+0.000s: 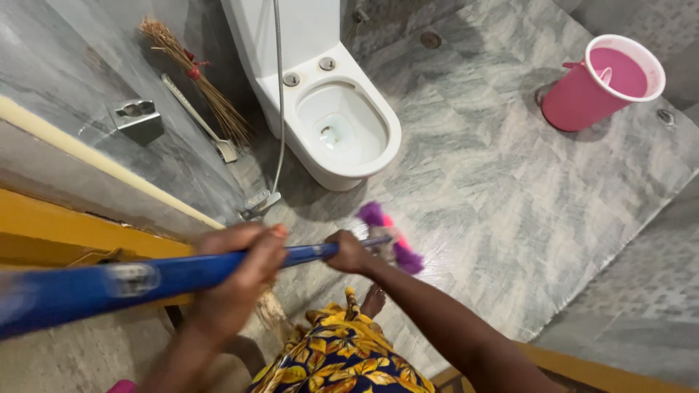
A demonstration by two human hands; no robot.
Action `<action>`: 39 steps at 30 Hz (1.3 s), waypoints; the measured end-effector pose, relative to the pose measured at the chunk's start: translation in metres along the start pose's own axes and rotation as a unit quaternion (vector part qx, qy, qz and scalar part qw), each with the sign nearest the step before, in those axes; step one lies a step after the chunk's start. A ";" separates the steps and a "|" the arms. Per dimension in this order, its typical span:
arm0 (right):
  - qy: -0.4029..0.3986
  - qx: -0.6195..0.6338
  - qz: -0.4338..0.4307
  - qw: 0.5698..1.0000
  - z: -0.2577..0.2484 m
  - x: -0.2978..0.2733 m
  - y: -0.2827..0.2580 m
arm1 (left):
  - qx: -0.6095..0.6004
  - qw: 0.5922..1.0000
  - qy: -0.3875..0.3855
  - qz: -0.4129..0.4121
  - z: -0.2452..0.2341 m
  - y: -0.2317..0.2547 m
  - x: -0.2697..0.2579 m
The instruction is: The person mops the bathroom floor using a mop and a bucket of water, cleaning around the toilet and sink.
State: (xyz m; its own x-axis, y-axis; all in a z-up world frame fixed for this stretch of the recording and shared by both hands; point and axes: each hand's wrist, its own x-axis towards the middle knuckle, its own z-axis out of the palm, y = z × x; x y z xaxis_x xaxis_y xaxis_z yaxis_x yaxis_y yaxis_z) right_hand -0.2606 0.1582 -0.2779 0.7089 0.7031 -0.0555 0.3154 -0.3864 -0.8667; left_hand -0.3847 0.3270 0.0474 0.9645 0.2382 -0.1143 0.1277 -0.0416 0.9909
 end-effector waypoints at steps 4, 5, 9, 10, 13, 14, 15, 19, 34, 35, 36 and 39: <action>-0.064 0.011 0.069 0.995 0.017 -0.002 -0.074 | -0.001 0.999 -0.034 0.034 -0.029 0.036 -0.017; -0.054 -0.003 0.047 0.997 0.013 -0.006 -0.079 | -0.001 0.999 -0.040 0.036 -0.027 0.036 -0.019; -0.044 -0.017 0.046 0.998 0.004 -0.017 -0.078 | -0.014 0.999 -0.022 0.044 -0.014 0.027 -0.023; -0.041 -0.013 0.063 0.997 -0.002 -0.012 -0.074 | -0.018 0.998 -0.011 0.055 -0.011 0.025 -0.017; -0.005 -0.025 0.043 0.999 -0.014 -0.007 -0.042 | -0.028 0.997 -0.019 0.064 0.006 0.010 -0.002; 0.017 -0.041 0.013 0.999 -0.017 -0.008 -0.023 | -0.038 0.998 -0.005 0.045 0.015 0.001 0.003; 0.038 -0.056 -0.016 0.998 -0.023 -0.007 -0.001 | -0.049 0.998 0.010 0.027 0.027 -0.009 0.008; 0.063 -0.110 -0.051 0.991 -0.063 -0.001 0.093 | -0.034 0.997 0.009 0.070 0.084 -0.051 0.038; -0.182 0.121 -0.192 0.957 -0.109 0.008 0.065 | 0.044 0.978 0.148 -0.141 0.136 -0.004 0.048; -0.192 0.103 -0.194 0.957 -0.106 0.007 0.049 | 0.052 0.978 0.157 -0.131 0.139 0.000 0.040; -0.204 0.085 -0.200 0.955 -0.106 0.005 0.035 | 0.058 0.977 0.167 -0.118 0.143 0.003 0.033; -0.284 0.020 -0.127 0.950 -0.124 0.000 0.016 | 0.078 0.974 0.192 -0.097 0.158 0.008 0.014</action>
State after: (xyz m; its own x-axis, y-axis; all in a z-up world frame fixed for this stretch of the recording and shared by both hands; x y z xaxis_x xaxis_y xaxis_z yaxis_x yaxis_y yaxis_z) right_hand -0.1776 0.0782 -0.2305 0.1557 0.9837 -0.0904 0.3982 -0.1463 -0.9055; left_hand -0.3336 0.1771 0.0429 0.7652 0.6000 -0.2335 0.3607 -0.0990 0.9274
